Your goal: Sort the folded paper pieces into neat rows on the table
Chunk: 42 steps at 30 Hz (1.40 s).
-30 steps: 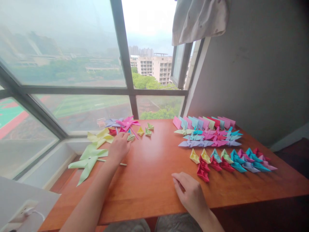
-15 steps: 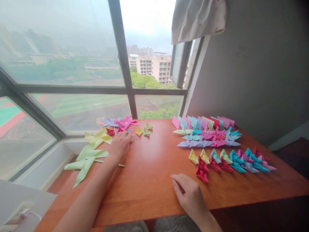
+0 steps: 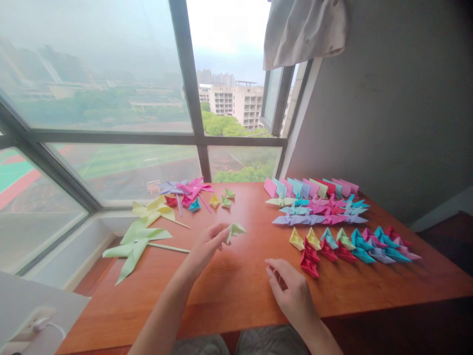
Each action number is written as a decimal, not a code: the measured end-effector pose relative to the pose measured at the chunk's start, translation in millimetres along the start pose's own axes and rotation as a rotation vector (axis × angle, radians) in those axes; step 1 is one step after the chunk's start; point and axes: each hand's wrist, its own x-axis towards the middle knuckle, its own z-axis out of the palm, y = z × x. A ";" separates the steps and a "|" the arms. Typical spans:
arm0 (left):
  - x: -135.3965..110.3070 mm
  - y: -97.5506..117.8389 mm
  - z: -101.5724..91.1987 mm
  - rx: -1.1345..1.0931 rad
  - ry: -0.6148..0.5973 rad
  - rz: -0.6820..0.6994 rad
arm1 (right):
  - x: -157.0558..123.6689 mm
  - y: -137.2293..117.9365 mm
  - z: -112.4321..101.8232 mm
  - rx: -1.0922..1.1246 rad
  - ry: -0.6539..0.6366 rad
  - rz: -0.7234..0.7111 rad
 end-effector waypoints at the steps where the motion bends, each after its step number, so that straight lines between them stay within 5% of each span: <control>1: -6.4 1.0 7.8 -0.109 -0.036 -0.052 | 0.6 -1.4 -0.1 0.009 0.009 0.009; 7: -36.4 3.4 45.5 -0.306 -0.171 -0.204 | 1.9 -14.4 -2.9 0.008 0.030 -0.070; 13: -46.0 -0.4 58.9 -0.345 -0.215 -0.258 | -1.6 -21.5 -7.7 0.017 0.046 -0.104; 20: -56.5 -0.5 54.0 -0.076 0.028 -0.014 | -7.2 -19.0 -13.8 0.002 0.005 -0.064; 28: -61.9 -0.4 56.0 0.102 -0.075 0.136 | -14.3 -19.5 -29.2 0.009 -0.098 -0.047; 35: -60.8 -10.3 55.2 0.090 -0.060 0.056 | -22.7 -13.3 -72.2 -0.098 0.042 0.014; 42: -62.5 -19.3 54.0 0.033 -0.053 0.005 | -39.7 38.3 -124.6 -0.552 0.269 0.101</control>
